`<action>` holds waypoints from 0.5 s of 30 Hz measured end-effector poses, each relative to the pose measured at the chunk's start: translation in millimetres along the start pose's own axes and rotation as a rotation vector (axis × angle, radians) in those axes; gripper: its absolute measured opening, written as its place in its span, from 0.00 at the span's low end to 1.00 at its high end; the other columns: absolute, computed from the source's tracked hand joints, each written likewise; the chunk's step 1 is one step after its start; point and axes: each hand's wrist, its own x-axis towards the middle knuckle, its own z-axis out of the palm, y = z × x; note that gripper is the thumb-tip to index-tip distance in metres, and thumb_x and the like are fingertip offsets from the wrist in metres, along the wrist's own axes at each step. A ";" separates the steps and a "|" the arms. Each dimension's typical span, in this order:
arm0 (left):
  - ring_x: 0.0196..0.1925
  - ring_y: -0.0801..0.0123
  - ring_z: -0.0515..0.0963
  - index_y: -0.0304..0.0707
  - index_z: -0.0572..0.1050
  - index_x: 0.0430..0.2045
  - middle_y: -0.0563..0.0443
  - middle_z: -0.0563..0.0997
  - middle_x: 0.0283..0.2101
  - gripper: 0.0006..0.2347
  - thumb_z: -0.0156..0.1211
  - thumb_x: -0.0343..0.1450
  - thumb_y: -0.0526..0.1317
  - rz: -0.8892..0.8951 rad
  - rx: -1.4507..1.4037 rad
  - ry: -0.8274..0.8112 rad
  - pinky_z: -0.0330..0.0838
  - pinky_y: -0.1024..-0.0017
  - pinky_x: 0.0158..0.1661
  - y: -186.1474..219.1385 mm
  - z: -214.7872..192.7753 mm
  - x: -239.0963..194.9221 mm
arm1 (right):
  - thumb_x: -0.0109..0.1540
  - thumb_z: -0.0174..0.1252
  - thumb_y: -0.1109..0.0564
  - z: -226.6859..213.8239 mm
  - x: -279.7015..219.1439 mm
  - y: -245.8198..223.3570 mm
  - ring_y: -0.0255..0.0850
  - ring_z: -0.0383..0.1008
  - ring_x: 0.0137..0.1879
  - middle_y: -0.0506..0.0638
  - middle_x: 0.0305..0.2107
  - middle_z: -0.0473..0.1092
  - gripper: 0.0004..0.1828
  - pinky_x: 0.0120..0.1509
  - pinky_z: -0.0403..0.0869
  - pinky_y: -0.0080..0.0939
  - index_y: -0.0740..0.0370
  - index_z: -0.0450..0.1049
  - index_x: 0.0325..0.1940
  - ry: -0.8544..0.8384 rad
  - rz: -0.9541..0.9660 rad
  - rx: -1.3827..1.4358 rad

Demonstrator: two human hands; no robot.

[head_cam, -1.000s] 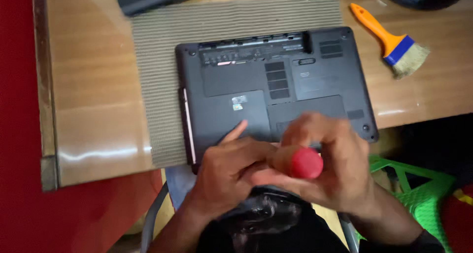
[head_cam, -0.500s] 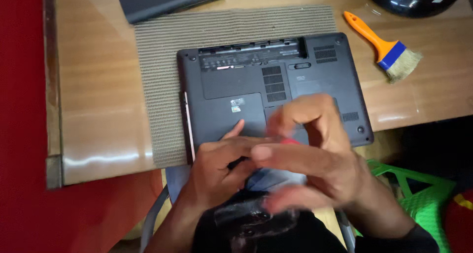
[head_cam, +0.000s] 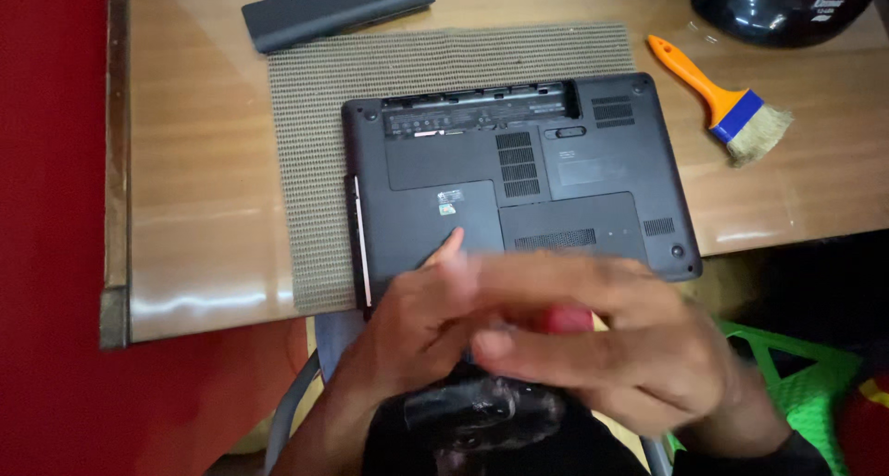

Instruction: The person removes the laptop battery and uses a screwdriver to unscrew the back cover. They then remove the cover, place the battery back into its slot, and reattach the back cover by screwing it back in place.

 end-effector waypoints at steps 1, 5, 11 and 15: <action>0.34 0.59 0.82 0.36 0.75 0.34 0.48 0.79 0.31 0.11 0.44 0.78 0.41 0.001 0.001 0.000 0.54 0.27 0.70 10.1 -3.6 4.9 | 0.73 0.37 0.62 5.7 2.5 4.5 0.60 0.83 0.67 0.73 0.63 0.65 0.18 0.72 0.86 0.50 0.67 0.72 0.59 0.000 -0.001 -0.001; 0.57 0.57 0.85 0.36 0.75 0.50 0.44 0.83 0.54 0.17 0.46 0.78 0.50 -0.152 -0.075 -0.020 0.51 0.32 0.73 23.4 -4.7 11.9 | 0.60 0.66 0.50 19.7 4.8 21.9 0.37 0.81 0.34 0.52 0.34 0.76 0.11 0.38 0.82 0.34 0.58 0.78 0.41 0.293 -0.156 -0.316; 0.51 0.58 0.86 0.39 0.75 0.48 0.46 0.83 0.49 0.17 0.40 0.80 0.49 -0.025 -0.019 -0.002 0.55 0.32 0.73 -3.1 -4.7 -4.2 | 0.68 0.46 0.48 -0.2 -0.1 6.7 0.54 0.70 0.59 0.63 0.54 0.61 0.25 0.64 0.74 0.47 0.67 0.69 0.63 -0.038 0.004 -0.192; 0.55 0.54 0.86 0.33 0.77 0.47 0.40 0.83 0.54 0.25 0.45 0.76 0.58 -0.103 -0.061 0.001 0.56 0.28 0.71 23.1 -10.0 9.3 | 0.65 0.54 0.58 5.2 12.5 -2.3 0.43 0.88 0.44 0.59 0.40 0.78 0.11 0.49 0.90 0.35 0.62 0.80 0.43 0.100 -0.008 -0.266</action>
